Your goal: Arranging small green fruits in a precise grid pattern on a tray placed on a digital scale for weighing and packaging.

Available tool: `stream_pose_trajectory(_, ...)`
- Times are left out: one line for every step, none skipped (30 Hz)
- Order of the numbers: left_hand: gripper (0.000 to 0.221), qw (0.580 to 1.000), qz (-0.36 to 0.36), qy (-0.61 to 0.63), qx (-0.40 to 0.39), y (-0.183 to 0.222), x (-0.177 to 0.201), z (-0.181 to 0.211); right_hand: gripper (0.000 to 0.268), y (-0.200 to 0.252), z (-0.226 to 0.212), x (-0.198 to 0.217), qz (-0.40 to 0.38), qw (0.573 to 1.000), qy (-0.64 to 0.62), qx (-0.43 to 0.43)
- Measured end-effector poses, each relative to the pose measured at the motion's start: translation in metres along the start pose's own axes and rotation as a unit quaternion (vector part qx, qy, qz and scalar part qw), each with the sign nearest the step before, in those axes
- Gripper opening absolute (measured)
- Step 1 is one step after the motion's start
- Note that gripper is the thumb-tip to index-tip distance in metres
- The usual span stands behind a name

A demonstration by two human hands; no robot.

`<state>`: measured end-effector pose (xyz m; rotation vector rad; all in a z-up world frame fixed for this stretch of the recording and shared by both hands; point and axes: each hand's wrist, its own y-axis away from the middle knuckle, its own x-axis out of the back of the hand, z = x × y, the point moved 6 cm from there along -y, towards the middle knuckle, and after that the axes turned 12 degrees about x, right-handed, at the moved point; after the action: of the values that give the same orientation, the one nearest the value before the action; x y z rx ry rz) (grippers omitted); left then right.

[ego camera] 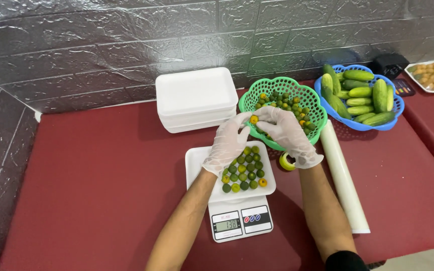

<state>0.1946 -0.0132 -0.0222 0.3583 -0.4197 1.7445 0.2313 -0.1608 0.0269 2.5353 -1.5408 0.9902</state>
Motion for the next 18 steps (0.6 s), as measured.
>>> stream_pose_trajectory(0.041, 1.0, 0.002, 0.0, 0.0, 0.006, 0.006, 0.006, 0.033, 0.001, -0.003, -0.002, -0.002, 1.0, 0.0, 0.002)
stream_pose_trajectory(0.041, 1.0, 0.015, 0.015, -0.012, 0.013, 0.012, 0.013, 0.033, 0.002, -0.006, -0.005, -0.009, 1.0, -0.011, 0.007)
stream_pose_trajectory(0.04, 0.999, 0.027, 0.029, -0.024, 0.02, 0.019, 0.02, 0.033, 0.003, -0.009, -0.009, -0.016, 1.0, -0.023, 0.012)
stream_pose_trajectory(0.04, 0.999, 0.029, 0.029, -0.023, 0.025, 0.023, 0.019, 0.033, 0.005, -0.012, -0.012, -0.018, 0.999, -0.023, 0.014)
stream_pose_trajectory(0.041, 0.998, 0.042, 0.03, -0.028, 0.029, 0.028, 0.018, 0.033, 0.006, -0.016, -0.016, -0.02, 0.999, -0.03, 0.016)
stream_pose_trajectory(0.041, 0.997, 0.056, 0.03, -0.033, 0.034, 0.032, 0.016, 0.033, 0.007, -0.019, -0.021, -0.023, 0.999, -0.038, 0.019)
stream_pose_trajectory(0.041, 0.997, 0.058, 0.03, -0.032, 0.036, 0.035, 0.01, 0.033, 0.008, -0.022, -0.024, -0.026, 0.999, -0.038, 0.02)
stream_pose_trajectory(0.039, 0.997, 0.067, 0.03, -0.029, 0.039, 0.039, 0.004, 0.03, 0.009, -0.025, -0.029, -0.035, 0.998, -0.047, 0.02)
stream_pose_trajectory(0.037, 0.996, 0.076, 0.029, -0.026, 0.041, 0.043, -0.002, 0.028, 0.01, -0.027, -0.034, -0.045, 0.997, -0.057, 0.02)
stream_pose_trajectory(0.037, 0.996, 0.077, 0.028, -0.023, 0.046, 0.048, -0.004, 0.028, 0.011, -0.033, -0.04, -0.047, 0.997, -0.059, 0.02)
stream_pose_trajectory(0.036, 0.996, 0.079, 0.028, -0.023, 0.052, 0.054, -0.005, 0.028, 0.013, -0.041, -0.045, -0.049, 0.996, -0.061, 0.032)
stream_pose_trajectory(0.035, 0.996, 0.081, 0.027, -0.023, 0.057, 0.059, -0.006, 0.027, 0.014, -0.048, -0.05, -0.05, 0.996, -0.064, 0.043)
stream_pose_trajectory(0.035, 0.996, 0.081, 0.026, -0.02, 0.062, 0.064, -0.008, 0.027, 0.014, -0.048, -0.054, -0.052, 0.996, -0.066, 0.043)
stream_pose_trajectory(0.034, 0.996, 0.085, 0.007, -0.007, 0.068, 0.07, -0.011, 0.026, 0.015, -0.048, -0.057, -0.049, 0.996, -0.065, 0.046)
stream_pose_trajectory(0.033, 0.996, 0.089, -0.011, 0.005, 0.073, 0.075, -0.014, 0.024, 0.016, -0.048, -0.06, -0.047, 0.996, -0.065, 0.05)
stream_pose_trajectory(0.033, 0.996, 0.089, -0.013, 0.007, 0.075, 0.077, -0.019, 0.024, 0.017, -0.047, -0.065, -0.046, 0.995, -0.067, 0.049)
stream_pose_trajectory(0.033, 0.996, 0.086, -0.018, 0.003, 0.078, 0.078, -0.023, 0.024, 0.017, -0.046, -0.069, -0.049, 0.996, -0.042, 0.062)
stream_pose_trajectory(0.033, 0.996, 0.081, -0.023, 0.0, 0.08, 0.079, -0.028, 0.024, 0.019, -0.046, -0.073, -0.051, 0.996, -0.016, 0.074)
